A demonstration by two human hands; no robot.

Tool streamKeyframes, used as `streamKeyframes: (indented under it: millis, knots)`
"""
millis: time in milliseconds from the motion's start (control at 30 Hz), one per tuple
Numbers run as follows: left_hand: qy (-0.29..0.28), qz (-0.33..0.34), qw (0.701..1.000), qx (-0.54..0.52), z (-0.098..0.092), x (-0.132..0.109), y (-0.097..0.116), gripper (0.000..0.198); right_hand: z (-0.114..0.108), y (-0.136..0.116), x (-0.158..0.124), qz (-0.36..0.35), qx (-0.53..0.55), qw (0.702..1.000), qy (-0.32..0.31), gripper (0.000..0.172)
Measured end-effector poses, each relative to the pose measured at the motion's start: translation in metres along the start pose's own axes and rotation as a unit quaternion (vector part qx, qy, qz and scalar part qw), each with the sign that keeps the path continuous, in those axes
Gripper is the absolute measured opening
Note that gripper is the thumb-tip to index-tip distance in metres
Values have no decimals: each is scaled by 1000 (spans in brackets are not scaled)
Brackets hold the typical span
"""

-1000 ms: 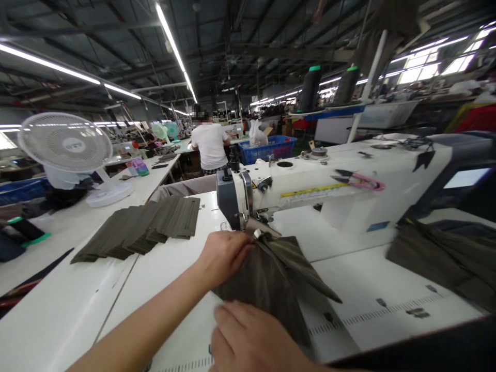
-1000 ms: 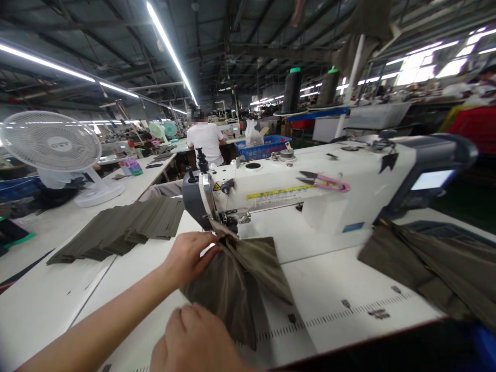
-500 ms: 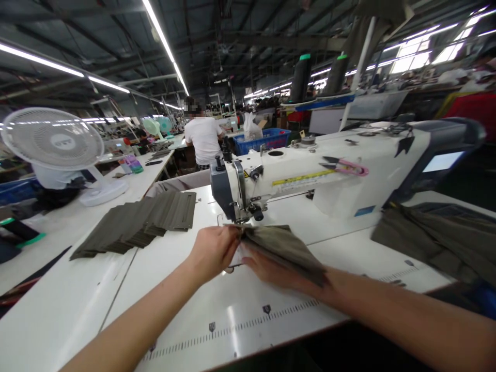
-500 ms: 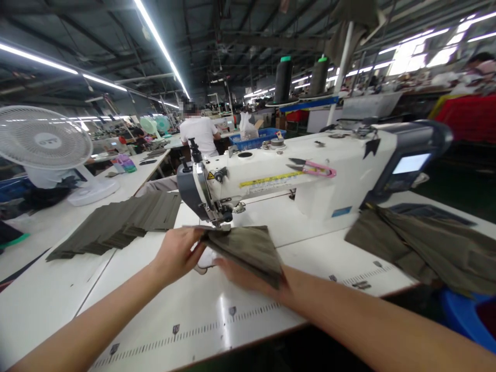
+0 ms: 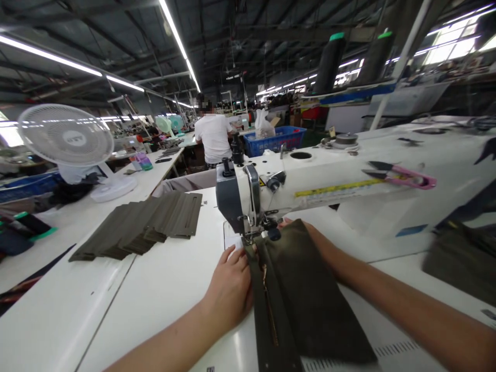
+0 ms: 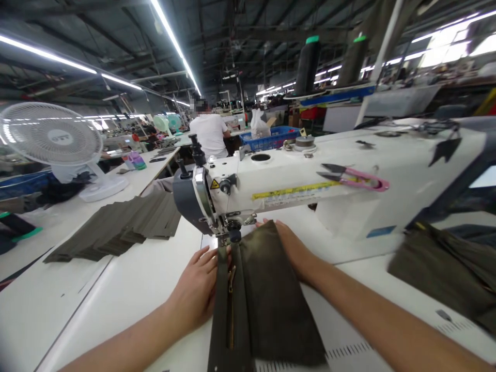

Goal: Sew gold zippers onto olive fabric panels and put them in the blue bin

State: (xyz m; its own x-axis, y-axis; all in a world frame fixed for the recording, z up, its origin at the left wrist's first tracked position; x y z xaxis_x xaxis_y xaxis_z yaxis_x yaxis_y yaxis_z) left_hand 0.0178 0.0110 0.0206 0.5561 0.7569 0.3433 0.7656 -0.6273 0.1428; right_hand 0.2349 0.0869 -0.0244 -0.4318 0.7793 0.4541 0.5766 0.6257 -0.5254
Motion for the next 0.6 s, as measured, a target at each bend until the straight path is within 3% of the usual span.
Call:
streamKeyframes:
  millis: [200, 400, 500, 600]
  knots:
    - [3, -3, 999, 37, 9, -3, 2, 35, -31, -24, 1, 131, 27, 989, 64, 48]
    - [1, 1, 999, 46, 9, -4, 0, 33, -34, -31, 1, 163, -5, 982, 96, 49]
    - [4, 5, 999, 45, 9, -3, 0, 34, -30, -32, 4, 193, -41, 978, 63, 32]
    - [5, 13, 999, 51, 8, 0, 2, 30, -25, -28, 10, 152, -78, 984, 44, 14]
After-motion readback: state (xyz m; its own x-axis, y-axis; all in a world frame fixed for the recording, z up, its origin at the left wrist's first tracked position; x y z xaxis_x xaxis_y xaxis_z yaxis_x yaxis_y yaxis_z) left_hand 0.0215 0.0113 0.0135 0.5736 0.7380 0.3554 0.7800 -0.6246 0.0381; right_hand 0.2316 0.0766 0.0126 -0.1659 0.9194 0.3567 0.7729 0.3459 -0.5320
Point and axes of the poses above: each hand's wrist, its own x-axis towards the middle knuckle, its own z-axis out of the palm, y = z × x, the point moved 2 cm from there along x, towards the middle knuckle, and after that the axes turned 6 degrees about -z, right-handed, at the moved point
